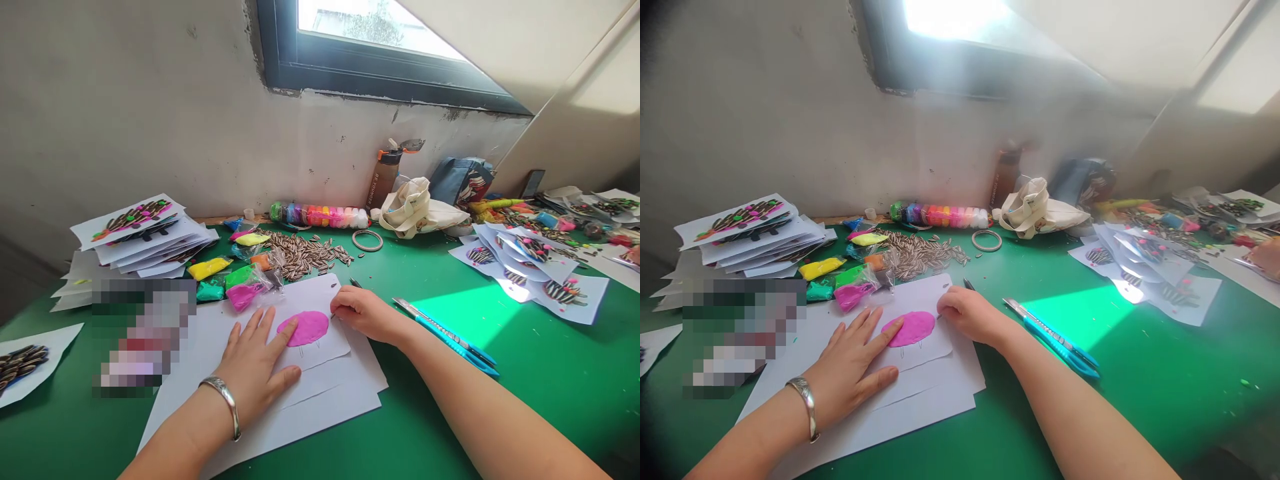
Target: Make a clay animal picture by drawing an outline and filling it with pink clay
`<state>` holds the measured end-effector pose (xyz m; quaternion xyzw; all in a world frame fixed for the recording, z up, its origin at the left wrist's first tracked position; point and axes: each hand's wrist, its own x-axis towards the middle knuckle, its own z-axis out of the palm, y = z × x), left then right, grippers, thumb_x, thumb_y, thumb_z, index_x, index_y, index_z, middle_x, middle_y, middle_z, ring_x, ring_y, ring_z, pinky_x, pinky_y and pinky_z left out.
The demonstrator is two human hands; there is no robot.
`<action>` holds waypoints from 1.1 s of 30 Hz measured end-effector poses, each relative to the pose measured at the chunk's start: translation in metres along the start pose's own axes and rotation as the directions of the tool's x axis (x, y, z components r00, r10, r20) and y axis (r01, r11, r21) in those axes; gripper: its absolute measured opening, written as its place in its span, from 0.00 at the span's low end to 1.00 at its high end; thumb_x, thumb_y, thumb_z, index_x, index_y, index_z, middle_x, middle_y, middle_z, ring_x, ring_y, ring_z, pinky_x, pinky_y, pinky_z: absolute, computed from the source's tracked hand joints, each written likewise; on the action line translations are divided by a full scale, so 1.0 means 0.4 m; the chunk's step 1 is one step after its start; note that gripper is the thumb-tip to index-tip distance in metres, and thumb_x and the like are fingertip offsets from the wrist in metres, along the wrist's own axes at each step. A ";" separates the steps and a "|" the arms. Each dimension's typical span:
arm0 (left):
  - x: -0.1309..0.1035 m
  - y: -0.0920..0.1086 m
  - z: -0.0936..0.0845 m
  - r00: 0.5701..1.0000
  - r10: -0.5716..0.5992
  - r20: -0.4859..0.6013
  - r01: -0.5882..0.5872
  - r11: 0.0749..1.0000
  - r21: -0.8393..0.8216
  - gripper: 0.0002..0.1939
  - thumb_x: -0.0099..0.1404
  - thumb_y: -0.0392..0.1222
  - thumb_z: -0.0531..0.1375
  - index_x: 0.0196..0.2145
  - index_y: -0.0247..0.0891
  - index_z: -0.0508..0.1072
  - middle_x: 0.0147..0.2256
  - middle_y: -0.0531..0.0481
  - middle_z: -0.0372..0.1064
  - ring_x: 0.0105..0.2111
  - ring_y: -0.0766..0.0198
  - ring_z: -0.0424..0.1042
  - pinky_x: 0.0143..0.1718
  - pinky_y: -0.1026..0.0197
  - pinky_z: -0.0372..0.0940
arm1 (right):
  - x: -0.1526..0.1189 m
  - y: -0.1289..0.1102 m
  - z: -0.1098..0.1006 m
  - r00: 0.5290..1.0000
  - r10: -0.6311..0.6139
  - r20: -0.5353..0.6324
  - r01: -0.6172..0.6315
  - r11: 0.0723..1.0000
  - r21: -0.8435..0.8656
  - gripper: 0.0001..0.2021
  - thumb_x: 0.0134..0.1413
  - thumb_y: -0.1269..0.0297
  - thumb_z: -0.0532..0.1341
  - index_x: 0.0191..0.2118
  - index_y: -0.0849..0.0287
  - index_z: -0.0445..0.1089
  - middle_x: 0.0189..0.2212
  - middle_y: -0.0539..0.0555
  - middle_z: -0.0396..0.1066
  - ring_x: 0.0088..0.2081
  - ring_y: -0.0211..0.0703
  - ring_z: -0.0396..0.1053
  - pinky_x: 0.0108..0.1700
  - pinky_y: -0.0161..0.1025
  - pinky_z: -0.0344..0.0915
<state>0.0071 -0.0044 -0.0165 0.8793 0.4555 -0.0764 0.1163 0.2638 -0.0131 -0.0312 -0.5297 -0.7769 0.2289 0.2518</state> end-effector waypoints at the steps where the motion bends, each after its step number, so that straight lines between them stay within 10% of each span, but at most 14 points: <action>1: -0.001 0.001 0.000 1.000 0.000 -0.002 0.000 1.000 -0.004 0.32 0.62 0.54 0.55 0.62 0.51 0.54 0.65 0.39 0.41 0.64 0.42 0.37 0.59 0.35 0.40 | -0.002 -0.004 0.002 1.000 0.016 -0.022 -0.016 1.000 0.001 0.10 0.57 0.76 0.53 0.34 0.57 0.70 0.35 0.51 0.69 0.36 0.38 0.66 0.37 0.34 0.61; 17: -0.022 0.028 -0.014 1.000 -0.028 -0.007 0.028 1.000 0.004 0.33 0.62 0.56 0.54 0.62 0.51 0.54 0.64 0.39 0.45 0.64 0.40 0.41 0.60 0.38 0.42 | -0.029 -0.048 0.045 0.986 0.125 -0.108 -0.156 0.922 -0.355 0.10 0.57 0.76 0.52 0.32 0.58 0.68 0.30 0.53 0.67 0.34 0.41 0.62 0.34 0.35 0.56; 33: -0.023 0.041 -0.025 0.998 -0.047 0.030 0.048 0.998 -0.038 0.33 0.60 0.57 0.55 0.62 0.54 0.54 0.65 0.38 0.44 0.64 0.40 0.38 0.59 0.35 0.40 | 0.069 -0.061 0.068 0.985 0.106 -0.138 -0.116 0.991 -0.068 0.10 0.54 0.78 0.57 0.31 0.58 0.73 0.29 0.52 0.70 0.34 0.40 0.65 0.37 0.35 0.58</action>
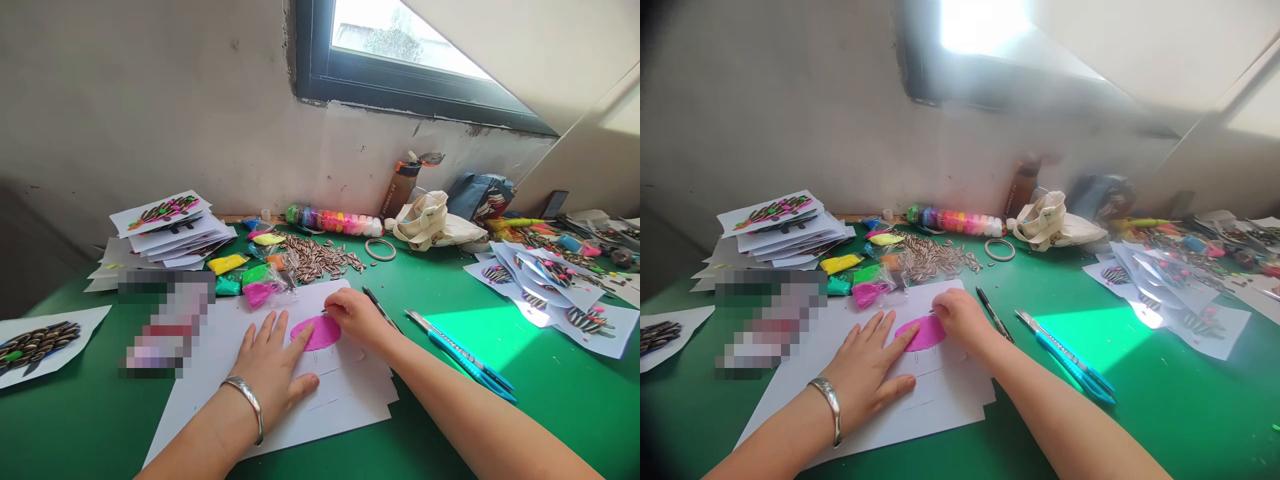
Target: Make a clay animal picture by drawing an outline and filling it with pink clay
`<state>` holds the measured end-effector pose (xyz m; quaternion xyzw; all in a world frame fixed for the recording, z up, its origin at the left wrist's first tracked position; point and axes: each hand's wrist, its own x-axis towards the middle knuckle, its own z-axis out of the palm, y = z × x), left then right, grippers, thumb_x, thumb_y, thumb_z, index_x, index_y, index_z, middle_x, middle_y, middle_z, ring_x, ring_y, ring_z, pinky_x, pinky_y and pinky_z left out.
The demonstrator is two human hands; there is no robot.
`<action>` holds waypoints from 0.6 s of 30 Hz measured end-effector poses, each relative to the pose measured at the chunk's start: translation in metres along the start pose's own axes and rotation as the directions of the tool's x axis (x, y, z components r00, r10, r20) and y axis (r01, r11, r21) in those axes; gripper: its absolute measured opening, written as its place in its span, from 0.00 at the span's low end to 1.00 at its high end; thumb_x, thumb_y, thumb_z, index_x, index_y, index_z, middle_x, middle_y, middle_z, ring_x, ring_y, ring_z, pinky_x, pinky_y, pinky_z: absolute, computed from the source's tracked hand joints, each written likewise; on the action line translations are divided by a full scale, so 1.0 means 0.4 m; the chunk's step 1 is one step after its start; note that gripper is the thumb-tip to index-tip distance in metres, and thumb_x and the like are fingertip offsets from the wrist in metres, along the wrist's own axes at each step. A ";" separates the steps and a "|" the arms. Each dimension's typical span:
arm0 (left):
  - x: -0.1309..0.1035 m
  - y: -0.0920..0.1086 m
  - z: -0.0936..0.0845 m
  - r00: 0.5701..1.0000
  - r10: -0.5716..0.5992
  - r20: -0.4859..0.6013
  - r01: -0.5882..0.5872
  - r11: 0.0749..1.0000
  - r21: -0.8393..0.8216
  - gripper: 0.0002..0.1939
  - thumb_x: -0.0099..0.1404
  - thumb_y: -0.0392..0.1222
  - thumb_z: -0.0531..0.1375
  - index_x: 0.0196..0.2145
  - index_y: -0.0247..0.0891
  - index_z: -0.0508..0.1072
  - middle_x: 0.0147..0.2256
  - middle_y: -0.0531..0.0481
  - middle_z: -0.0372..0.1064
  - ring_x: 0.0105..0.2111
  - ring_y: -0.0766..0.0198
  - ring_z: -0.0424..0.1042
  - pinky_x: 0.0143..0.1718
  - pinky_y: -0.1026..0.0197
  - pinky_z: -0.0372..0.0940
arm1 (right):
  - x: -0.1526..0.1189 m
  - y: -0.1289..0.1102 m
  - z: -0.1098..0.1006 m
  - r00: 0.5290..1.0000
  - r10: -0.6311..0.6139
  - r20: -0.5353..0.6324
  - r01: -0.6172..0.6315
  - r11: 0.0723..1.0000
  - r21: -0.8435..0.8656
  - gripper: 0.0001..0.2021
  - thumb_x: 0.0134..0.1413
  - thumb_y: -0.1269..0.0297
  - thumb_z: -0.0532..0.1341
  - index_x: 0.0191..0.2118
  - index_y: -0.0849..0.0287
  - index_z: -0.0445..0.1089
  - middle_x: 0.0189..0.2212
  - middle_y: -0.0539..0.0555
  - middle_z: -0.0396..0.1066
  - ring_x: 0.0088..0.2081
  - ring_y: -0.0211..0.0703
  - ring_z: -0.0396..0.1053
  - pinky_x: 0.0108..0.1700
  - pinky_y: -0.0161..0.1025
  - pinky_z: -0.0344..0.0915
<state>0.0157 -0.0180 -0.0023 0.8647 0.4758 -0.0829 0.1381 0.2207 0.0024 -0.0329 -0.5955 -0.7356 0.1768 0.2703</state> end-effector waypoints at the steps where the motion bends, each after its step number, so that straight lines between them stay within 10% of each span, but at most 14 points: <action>1: 0.000 0.001 0.000 1.000 -0.002 0.001 0.002 1.000 -0.004 0.34 0.60 0.58 0.55 0.62 0.54 0.54 0.65 0.39 0.44 0.64 0.39 0.38 0.59 0.35 0.40 | 0.007 -0.003 0.005 1.000 -0.006 0.003 0.006 1.000 -0.002 0.10 0.53 0.77 0.57 0.30 0.59 0.73 0.29 0.52 0.70 0.34 0.40 0.65 0.37 0.35 0.58; 18: 0.000 0.005 0.003 0.999 -0.024 0.028 0.026 0.998 -0.061 0.35 0.59 0.59 0.56 0.62 0.56 0.53 0.66 0.40 0.40 0.64 0.40 0.34 0.59 0.34 0.36 | 0.011 -0.014 0.015 0.995 -0.085 0.056 0.085 0.996 0.000 0.10 0.54 0.78 0.57 0.29 0.58 0.73 0.28 0.52 0.69 0.35 0.41 0.64 0.38 0.36 0.58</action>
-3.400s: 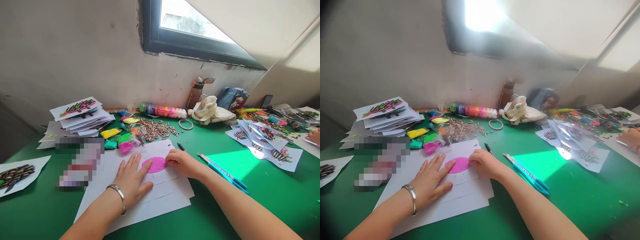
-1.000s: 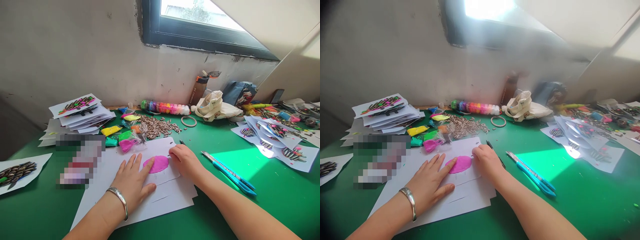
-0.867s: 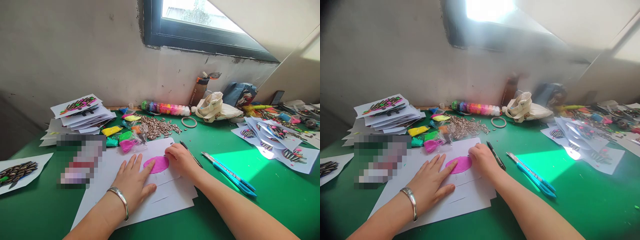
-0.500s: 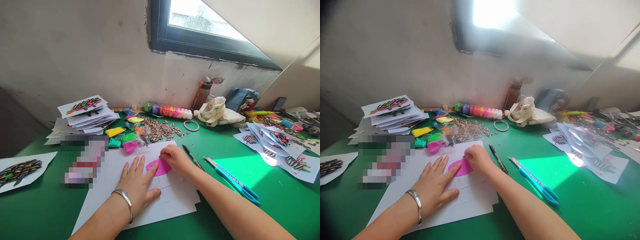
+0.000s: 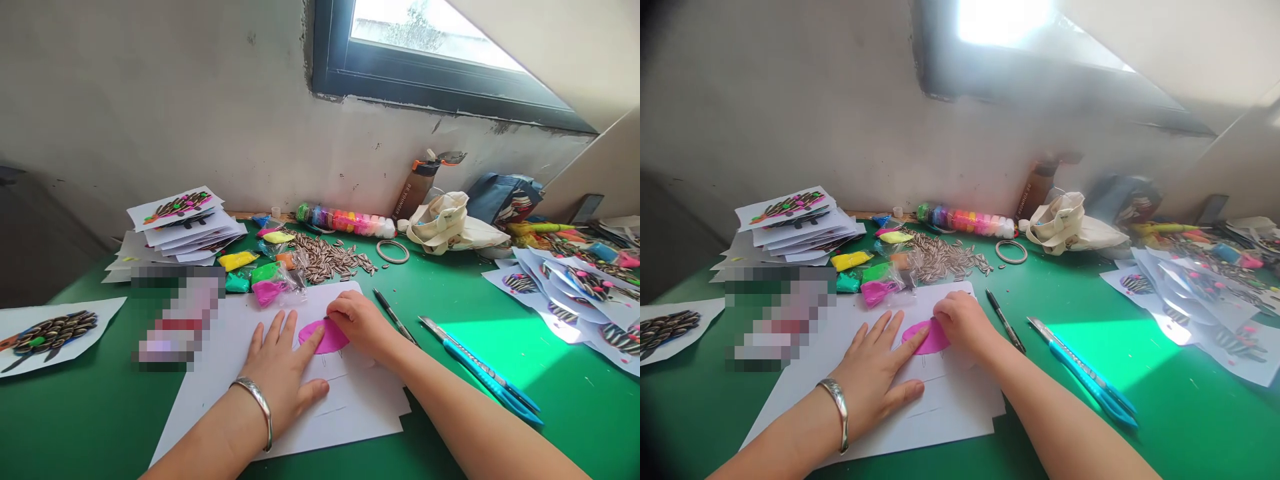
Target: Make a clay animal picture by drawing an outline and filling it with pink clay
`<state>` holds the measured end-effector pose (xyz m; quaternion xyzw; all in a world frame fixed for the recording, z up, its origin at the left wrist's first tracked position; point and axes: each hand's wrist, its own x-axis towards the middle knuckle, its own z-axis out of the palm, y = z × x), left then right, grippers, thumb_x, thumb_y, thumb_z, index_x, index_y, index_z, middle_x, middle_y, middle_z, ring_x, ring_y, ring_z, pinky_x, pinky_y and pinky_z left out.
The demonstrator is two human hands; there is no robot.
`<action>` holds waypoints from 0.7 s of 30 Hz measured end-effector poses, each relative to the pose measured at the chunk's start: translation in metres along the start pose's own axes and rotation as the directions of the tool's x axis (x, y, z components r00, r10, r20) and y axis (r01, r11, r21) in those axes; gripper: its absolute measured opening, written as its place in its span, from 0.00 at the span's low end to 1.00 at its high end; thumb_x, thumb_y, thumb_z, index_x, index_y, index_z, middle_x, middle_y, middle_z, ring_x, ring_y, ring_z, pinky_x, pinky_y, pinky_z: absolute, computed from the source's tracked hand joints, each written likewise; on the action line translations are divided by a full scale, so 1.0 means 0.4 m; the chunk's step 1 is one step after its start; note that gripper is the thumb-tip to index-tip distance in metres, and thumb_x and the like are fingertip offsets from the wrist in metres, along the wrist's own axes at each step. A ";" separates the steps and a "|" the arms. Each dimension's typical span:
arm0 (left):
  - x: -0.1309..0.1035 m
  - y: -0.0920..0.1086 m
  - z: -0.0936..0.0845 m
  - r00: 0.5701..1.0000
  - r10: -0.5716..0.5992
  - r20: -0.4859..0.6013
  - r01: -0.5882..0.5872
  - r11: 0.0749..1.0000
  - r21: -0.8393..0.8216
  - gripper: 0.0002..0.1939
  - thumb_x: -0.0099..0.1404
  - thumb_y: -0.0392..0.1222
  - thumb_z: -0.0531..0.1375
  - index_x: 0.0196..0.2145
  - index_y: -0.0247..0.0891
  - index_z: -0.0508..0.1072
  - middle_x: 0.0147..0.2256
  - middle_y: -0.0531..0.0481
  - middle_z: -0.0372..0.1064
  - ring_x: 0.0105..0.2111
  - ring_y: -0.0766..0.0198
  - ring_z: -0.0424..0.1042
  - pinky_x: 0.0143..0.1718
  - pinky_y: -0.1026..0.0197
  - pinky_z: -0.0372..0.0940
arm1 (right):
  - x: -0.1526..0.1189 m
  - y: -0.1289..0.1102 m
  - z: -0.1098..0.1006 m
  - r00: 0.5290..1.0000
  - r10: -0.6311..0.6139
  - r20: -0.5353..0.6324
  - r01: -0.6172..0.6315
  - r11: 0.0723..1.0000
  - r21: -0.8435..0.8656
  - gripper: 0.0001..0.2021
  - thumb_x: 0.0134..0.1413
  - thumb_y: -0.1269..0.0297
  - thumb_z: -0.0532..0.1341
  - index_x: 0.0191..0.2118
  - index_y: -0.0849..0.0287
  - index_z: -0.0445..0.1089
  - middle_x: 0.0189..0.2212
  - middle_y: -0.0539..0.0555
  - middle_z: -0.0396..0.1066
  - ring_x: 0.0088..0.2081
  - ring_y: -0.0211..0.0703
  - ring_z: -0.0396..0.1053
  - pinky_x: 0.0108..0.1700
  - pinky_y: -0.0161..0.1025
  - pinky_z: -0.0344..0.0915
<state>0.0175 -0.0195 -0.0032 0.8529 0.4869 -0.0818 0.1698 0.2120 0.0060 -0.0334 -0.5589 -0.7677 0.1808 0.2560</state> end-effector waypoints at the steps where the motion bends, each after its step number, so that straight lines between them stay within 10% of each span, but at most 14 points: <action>1: 0.000 0.000 0.000 1.000 -0.002 0.000 0.002 1.000 -0.001 0.35 0.59 0.59 0.56 0.62 0.56 0.53 0.66 0.40 0.40 0.64 0.40 0.34 0.59 0.34 0.36 | -0.001 0.001 0.000 1.000 -0.016 0.001 0.016 1.000 0.001 0.10 0.54 0.78 0.57 0.29 0.58 0.73 0.28 0.52 0.69 0.35 0.41 0.64 0.37 0.36 0.58; 21: -0.005 0.005 -0.009 1.000 -0.006 0.026 0.006 1.000 0.006 0.35 0.59 0.58 0.56 0.62 0.56 0.51 0.66 0.38 0.39 0.64 0.40 0.33 0.59 0.34 0.35 | 0.006 -0.014 -0.002 0.998 0.062 0.009 -0.062 0.998 -0.032 0.10 0.53 0.77 0.58 0.30 0.60 0.74 0.29 0.53 0.71 0.36 0.41 0.65 0.38 0.35 0.58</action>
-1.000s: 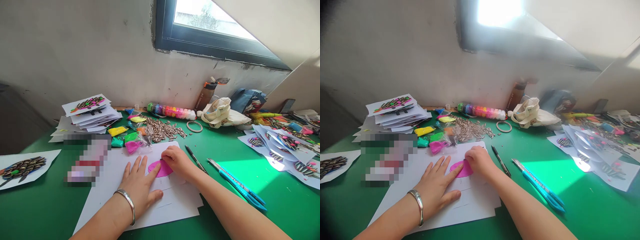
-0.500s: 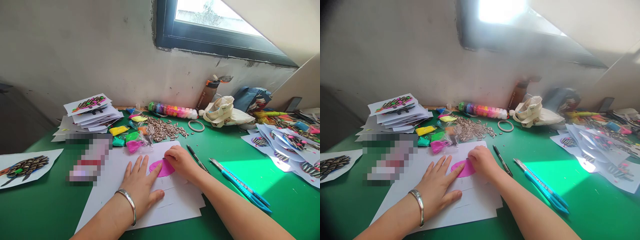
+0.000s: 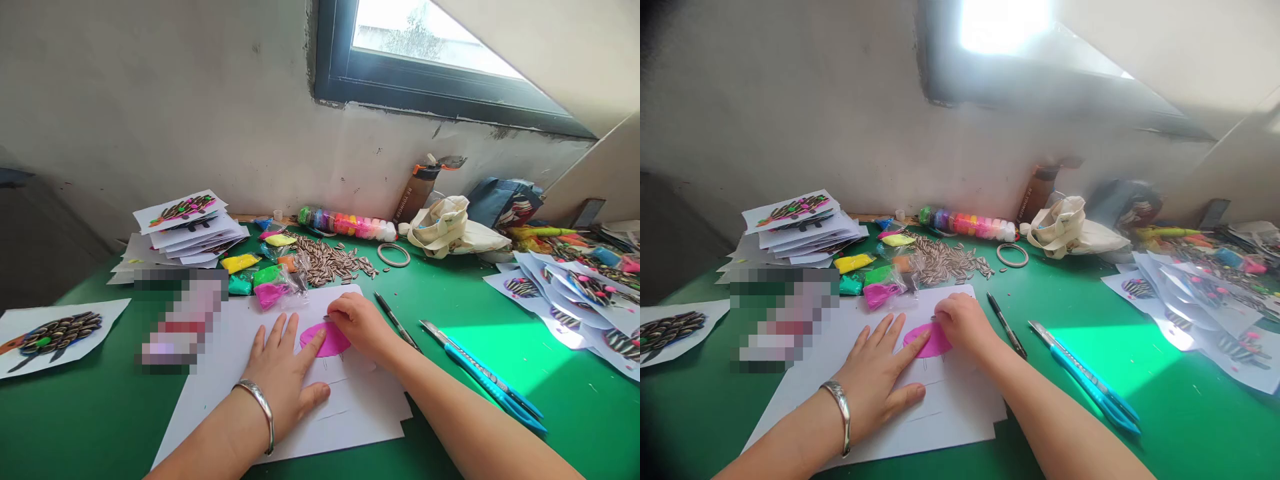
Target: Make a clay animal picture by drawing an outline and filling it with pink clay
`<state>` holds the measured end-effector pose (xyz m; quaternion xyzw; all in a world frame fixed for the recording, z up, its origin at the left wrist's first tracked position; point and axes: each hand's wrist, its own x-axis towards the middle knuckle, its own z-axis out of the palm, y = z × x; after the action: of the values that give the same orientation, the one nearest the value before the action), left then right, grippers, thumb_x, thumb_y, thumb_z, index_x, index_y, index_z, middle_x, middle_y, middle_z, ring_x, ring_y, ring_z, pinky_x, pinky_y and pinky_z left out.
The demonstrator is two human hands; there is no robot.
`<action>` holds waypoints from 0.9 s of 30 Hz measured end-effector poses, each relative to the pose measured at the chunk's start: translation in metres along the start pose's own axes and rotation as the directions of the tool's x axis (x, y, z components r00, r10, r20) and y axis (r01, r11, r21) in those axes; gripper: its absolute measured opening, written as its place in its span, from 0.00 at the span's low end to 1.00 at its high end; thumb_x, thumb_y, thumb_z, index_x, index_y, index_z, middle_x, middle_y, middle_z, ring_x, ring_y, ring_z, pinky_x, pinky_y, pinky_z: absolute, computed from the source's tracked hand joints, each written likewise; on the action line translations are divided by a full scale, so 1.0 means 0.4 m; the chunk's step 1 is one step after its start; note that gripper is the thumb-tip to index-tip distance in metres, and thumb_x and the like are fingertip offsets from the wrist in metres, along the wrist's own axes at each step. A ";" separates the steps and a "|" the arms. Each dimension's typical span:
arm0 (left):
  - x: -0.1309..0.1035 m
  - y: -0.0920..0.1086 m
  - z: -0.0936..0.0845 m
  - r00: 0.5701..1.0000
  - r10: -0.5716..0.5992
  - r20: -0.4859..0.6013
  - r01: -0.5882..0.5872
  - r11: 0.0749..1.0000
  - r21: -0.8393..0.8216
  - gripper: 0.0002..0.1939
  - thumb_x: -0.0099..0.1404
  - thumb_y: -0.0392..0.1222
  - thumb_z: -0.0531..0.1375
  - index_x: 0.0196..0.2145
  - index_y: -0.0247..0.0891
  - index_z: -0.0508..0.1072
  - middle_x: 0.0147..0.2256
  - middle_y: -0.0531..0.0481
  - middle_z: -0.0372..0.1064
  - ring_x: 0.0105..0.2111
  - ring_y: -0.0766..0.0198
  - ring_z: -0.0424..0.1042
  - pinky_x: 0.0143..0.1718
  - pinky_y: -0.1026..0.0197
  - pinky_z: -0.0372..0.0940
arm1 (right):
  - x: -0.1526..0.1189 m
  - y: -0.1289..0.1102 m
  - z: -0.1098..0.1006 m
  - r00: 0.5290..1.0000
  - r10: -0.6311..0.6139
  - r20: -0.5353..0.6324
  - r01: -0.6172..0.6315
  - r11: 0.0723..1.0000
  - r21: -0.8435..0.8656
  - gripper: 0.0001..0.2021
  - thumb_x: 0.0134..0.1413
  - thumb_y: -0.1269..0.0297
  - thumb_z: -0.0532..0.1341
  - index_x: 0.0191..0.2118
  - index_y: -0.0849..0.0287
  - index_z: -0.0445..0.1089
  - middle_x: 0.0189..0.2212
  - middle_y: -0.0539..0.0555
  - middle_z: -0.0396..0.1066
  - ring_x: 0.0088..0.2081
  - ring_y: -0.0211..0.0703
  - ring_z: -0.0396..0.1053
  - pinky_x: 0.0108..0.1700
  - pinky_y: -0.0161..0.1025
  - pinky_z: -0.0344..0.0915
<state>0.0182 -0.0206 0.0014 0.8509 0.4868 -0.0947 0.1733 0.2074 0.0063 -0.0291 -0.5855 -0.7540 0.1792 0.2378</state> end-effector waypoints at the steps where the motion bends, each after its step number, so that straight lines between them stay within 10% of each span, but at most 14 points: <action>1: 0.000 0.000 -0.001 1.000 -0.001 0.002 0.001 1.000 -0.002 0.35 0.59 0.58 0.56 0.62 0.57 0.50 0.66 0.38 0.39 0.64 0.41 0.32 0.59 0.35 0.35 | 0.005 -0.005 -0.002 1.000 -0.004 0.021 0.004 1.000 0.000 0.10 0.53 0.77 0.58 0.30 0.59 0.75 0.29 0.53 0.71 0.36 0.41 0.65 0.39 0.35 0.58; 27: -0.002 0.000 -0.006 1.000 -0.009 0.003 0.009 0.999 -0.052 0.34 0.57 0.56 0.58 0.61 0.53 0.57 0.66 0.37 0.38 0.64 0.41 0.32 0.60 0.36 0.33 | 0.057 -0.031 -0.011 0.957 -0.193 0.217 0.214 0.974 -0.075 0.10 0.52 0.77 0.58 0.30 0.59 0.76 0.27 0.52 0.70 0.31 0.38 0.63 0.34 0.32 0.56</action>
<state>0.0177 -0.0203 0.0039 0.8437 0.4928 -0.0843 0.1954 0.1954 0.0253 -0.0155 -0.4937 -0.8389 0.1769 0.1456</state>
